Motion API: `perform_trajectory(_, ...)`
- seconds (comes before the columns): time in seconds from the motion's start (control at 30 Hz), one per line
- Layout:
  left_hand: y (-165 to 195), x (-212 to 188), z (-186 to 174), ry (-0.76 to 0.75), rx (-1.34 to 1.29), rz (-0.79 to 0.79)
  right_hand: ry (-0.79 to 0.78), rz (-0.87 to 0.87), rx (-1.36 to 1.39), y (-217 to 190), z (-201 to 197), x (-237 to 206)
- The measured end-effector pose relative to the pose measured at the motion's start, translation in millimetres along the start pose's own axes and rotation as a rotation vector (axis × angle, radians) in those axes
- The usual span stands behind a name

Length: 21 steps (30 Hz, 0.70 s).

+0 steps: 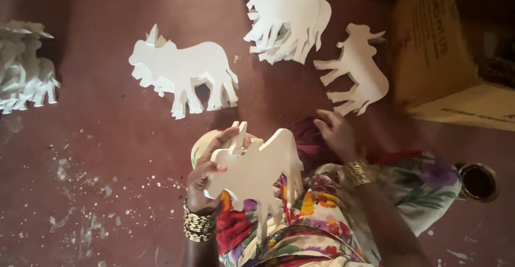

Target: The person sits on the floor and wipes white foam animal-shaped cutouts one at a time with a red cloth, then places each cleaned cutout on the floor with the others. They pick up the next cutout from the pile and repeat the wiping.

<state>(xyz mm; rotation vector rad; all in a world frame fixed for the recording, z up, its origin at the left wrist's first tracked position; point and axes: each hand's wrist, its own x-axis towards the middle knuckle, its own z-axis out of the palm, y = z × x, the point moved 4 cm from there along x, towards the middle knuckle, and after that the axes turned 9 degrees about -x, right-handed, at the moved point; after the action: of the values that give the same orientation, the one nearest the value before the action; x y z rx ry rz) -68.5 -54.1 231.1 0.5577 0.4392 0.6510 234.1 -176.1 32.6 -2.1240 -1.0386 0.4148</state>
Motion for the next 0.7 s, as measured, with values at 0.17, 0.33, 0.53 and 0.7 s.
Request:
perform_trajectory(0.17,20,-17,1,-0.074,0.147,-0.025,-0.148,-0.376,-0.195,22,13,-31)
perform_trajectory(0.33,55,-46,6,-0.184,0.199,0.114,-0.201,-0.254,-0.456,29,19,-54)
perform_trajectory(0.53,59,-53,10,-0.190,0.217,0.148,-0.120,-0.336,-0.394,-4,1,-66)
perform_trajectory(0.7,37,-51,5,-0.128,0.159,0.078,-0.225,-0.376,-0.512,-37,-4,-73)
